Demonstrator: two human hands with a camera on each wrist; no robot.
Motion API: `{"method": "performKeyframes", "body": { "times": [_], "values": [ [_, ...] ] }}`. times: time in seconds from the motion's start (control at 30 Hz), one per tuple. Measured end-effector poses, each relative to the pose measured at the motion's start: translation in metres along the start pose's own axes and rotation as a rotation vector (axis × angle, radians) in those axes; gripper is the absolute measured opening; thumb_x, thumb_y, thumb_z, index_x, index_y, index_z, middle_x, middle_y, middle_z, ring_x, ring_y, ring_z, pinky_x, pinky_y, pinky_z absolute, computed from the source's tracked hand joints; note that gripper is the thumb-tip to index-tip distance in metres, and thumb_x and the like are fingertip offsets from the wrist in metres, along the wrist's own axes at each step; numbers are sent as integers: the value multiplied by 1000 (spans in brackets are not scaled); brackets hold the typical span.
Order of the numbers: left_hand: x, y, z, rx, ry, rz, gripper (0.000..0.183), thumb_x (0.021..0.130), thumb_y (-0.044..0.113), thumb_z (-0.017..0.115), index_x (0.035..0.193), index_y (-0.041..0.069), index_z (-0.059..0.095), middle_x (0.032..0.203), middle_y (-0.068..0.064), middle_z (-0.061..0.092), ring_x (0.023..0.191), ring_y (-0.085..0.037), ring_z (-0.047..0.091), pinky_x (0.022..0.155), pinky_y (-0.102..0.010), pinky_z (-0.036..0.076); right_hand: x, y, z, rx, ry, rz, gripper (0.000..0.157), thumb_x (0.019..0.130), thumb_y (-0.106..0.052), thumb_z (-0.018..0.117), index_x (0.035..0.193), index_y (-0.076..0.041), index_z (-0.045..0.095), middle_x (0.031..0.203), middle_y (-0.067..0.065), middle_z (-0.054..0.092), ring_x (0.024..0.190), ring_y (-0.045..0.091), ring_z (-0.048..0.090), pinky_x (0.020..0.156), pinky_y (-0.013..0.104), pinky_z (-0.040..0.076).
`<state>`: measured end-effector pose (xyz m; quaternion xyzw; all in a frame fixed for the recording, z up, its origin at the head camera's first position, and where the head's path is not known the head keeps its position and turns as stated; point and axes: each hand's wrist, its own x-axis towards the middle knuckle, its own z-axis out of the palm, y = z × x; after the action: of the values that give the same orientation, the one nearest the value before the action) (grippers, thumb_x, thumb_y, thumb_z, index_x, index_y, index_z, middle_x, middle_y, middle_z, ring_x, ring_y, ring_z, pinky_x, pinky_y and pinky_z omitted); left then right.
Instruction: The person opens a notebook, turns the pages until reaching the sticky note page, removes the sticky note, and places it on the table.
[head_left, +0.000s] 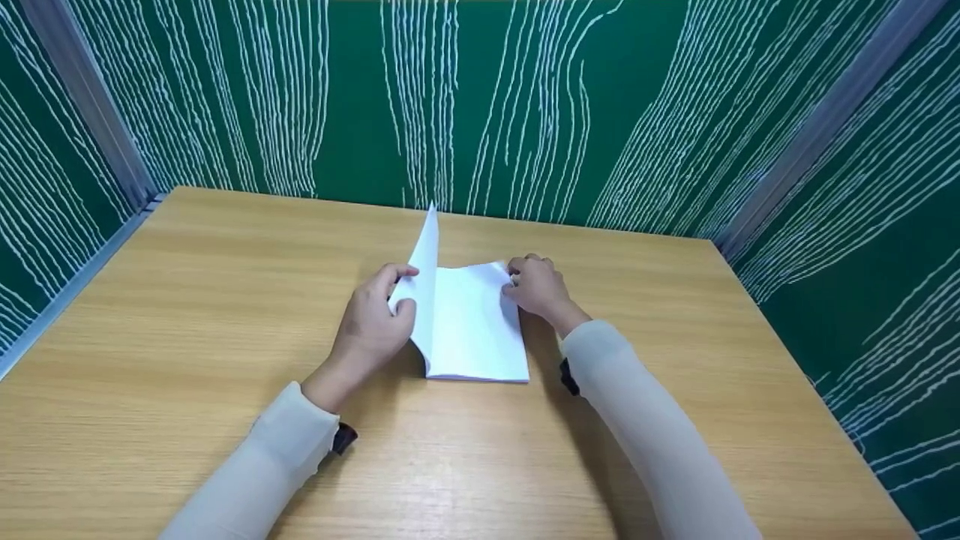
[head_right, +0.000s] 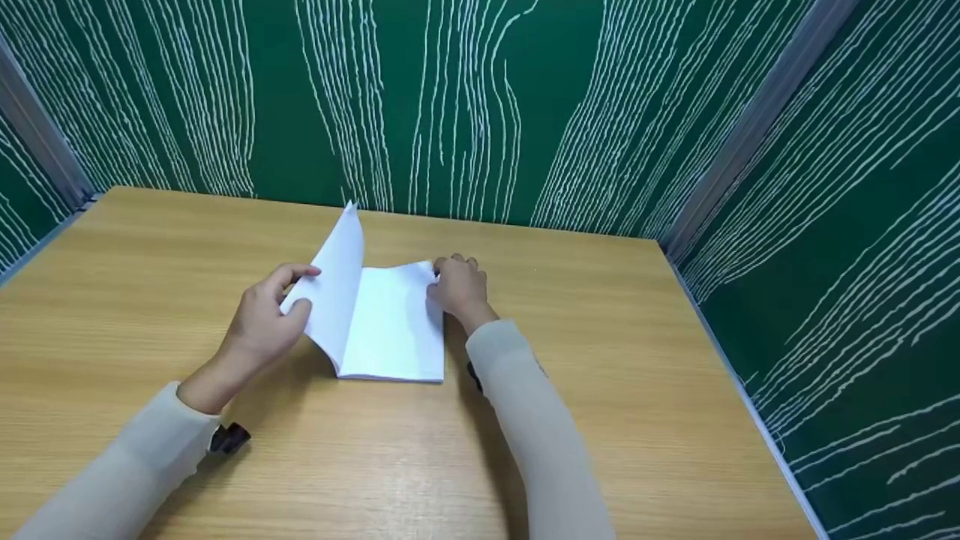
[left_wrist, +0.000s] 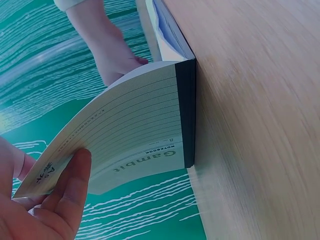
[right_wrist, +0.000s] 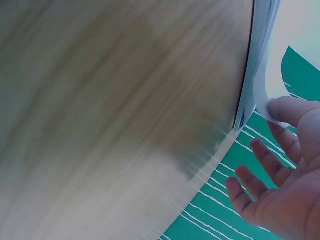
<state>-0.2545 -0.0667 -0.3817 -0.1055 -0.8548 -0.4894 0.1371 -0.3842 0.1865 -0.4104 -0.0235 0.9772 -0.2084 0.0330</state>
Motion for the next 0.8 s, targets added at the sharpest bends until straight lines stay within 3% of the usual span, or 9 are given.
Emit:
{"method": "performKeyframes", "body": {
  "times": [0.2, 0.5, 0.63, 0.7, 0.8],
  "values": [
    [0, 0, -1, -9, -2, 7, 38, 90, 8, 48, 127, 13, 56, 142, -9, 52, 116, -21, 56, 88, -33, 55, -1, 0, -5, 91, 12, -46, 38, 91, -25, 63, 127, -14, 58, 122, 5, 59, 106, 24, 55, 96, 35, 52],
    [1, -4, 0, -6, -3, 3, 37, 90, 9, 49, 127, 13, 56, 140, -7, 53, 99, -21, 61, 64, -26, 52, -7, -1, -7, 186, 11, -251, 41, 92, -35, 60, 130, -19, 58, 110, 4, 65, 95, 22, 60, 80, 34, 56],
    [1, -3, 0, -4, -5, -3, 38, 91, 9, 49, 128, 14, 56, 140, -6, 54, 88, -20, 63, 57, -26, 50, -12, -5, -9, 205, -39, -294, 44, 93, -40, 58, 133, -23, 55, 110, 3, 65, 95, 22, 60, 80, 36, 56],
    [1, -3, 0, -3, -4, -4, 38, 91, 9, 49, 128, 14, 56, 139, -6, 54, 87, -18, 62, 58, -25, 50, -14, -7, -9, 214, -60, -315, 45, 94, -42, 55, 135, -24, 54, 115, 3, 64, 97, 22, 59, 83, 37, 55],
    [1, -3, 0, -3, -5, -3, 38, 90, 10, 50, 127, 14, 56, 138, -5, 55, 73, -18, 60, 56, -25, 49, -17, -10, -8, 235, -84, -346, 42, 96, -42, 51, 135, -26, 54, 124, 1, 61, 99, 21, 58, 87, 38, 54]
  ]
}}
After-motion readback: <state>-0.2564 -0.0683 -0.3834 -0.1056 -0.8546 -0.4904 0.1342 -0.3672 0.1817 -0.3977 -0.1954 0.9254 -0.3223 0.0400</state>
